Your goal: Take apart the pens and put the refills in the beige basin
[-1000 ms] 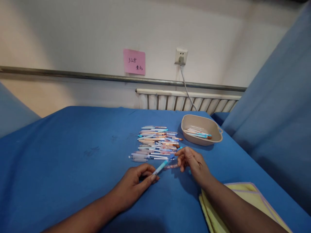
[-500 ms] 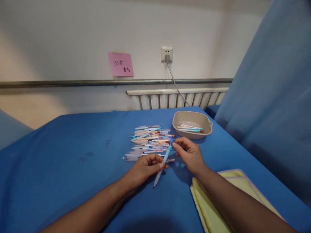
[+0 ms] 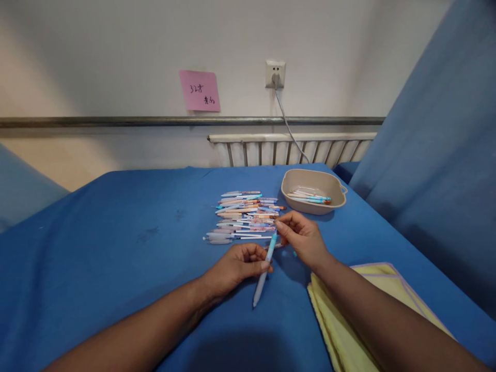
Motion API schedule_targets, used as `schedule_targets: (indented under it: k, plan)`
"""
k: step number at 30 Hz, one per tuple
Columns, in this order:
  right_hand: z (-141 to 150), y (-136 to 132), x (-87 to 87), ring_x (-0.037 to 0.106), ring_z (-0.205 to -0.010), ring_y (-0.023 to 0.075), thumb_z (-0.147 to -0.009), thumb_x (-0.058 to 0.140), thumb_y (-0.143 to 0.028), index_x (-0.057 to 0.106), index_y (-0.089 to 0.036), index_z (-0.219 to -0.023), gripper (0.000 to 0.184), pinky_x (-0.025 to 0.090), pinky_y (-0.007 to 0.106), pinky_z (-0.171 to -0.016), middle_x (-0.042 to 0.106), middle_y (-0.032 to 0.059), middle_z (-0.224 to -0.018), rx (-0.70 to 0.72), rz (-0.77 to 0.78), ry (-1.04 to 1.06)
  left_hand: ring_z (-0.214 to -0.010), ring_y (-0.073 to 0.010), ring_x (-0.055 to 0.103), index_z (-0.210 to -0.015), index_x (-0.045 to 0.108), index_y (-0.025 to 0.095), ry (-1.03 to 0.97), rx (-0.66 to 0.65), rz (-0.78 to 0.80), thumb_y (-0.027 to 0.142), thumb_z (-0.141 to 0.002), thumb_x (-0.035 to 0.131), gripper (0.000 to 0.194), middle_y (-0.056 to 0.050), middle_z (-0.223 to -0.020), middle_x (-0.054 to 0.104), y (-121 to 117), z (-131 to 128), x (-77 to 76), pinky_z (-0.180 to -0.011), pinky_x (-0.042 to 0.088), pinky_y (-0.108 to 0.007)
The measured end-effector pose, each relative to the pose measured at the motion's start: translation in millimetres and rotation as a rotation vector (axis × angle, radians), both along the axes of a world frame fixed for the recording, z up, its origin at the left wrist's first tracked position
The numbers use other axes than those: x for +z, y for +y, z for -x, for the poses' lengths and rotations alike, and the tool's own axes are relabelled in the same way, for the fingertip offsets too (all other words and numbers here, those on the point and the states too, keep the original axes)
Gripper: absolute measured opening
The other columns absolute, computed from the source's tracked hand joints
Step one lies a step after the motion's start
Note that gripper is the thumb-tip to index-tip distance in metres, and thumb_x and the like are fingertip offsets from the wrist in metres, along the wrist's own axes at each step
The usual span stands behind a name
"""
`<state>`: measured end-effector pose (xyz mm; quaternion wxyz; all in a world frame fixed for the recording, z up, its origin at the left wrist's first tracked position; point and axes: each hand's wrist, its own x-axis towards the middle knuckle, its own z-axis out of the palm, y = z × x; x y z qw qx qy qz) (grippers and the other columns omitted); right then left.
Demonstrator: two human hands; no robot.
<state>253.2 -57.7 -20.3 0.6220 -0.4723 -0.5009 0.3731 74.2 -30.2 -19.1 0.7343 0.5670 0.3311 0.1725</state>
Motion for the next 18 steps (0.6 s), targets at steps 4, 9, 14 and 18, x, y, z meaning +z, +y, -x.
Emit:
schedule_targets:
  k: [4,9,14,18]
  plan:
    - [3,1,-2.3,0.046,-0.046,0.0081,-0.078,0.064,-0.043,0.057,-0.018,-0.077,0.026,0.039,0.019,-0.046,0.052,-0.0067,-0.052,0.044,0.026,0.037,-0.057,-0.0094,0.051,-0.074,0.062,0.012,0.000,-0.003,0.007,0.039,-0.066,0.078,0.032,-0.002,-0.070,0.066,1,-1,-2.8,-0.057,0.036,-0.021]
    - [1,1,-5.4,0.050,-0.048,0.0087,-0.082,0.058,-0.047,0.056,-0.018,-0.086,0.029,0.042,0.020,-0.049,0.054,-0.0059,-0.057,0.108,0.036,0.043,-0.057,-0.0086,0.050,-0.076,0.063,0.013,-0.010,-0.023,0.001,0.039,-0.068,0.077,0.031,-0.002,-0.071,0.066,5,-4,-3.2,-0.056,0.035,-0.020]
    - [-2,1,-10.2,0.055,-0.050,0.0104,-0.087,0.044,-0.058,0.056,-0.017,-0.090,0.043,0.043,0.022,-0.049,0.056,-0.0029,-0.063,0.129,0.060,0.023,-0.058,-0.0085,0.050,-0.077,0.062,0.013,-0.029,-0.029,0.018,0.040,-0.069,0.076,0.031,-0.003,-0.074,0.067,9,-5,-4.9,-0.057,0.037,-0.020]
    - [-3,4,-12.3,0.054,-0.048,0.0097,-0.083,0.040,-0.067,0.055,-0.016,-0.096,0.055,0.041,0.021,-0.045,0.059,-0.0009,-0.069,0.131,0.141,0.149,-0.059,-0.0085,0.050,-0.080,0.063,0.012,-0.053,-0.044,0.009,0.040,-0.071,0.074,0.031,-0.005,-0.080,0.068,11,-6,-5.6,-0.056,0.037,-0.020]
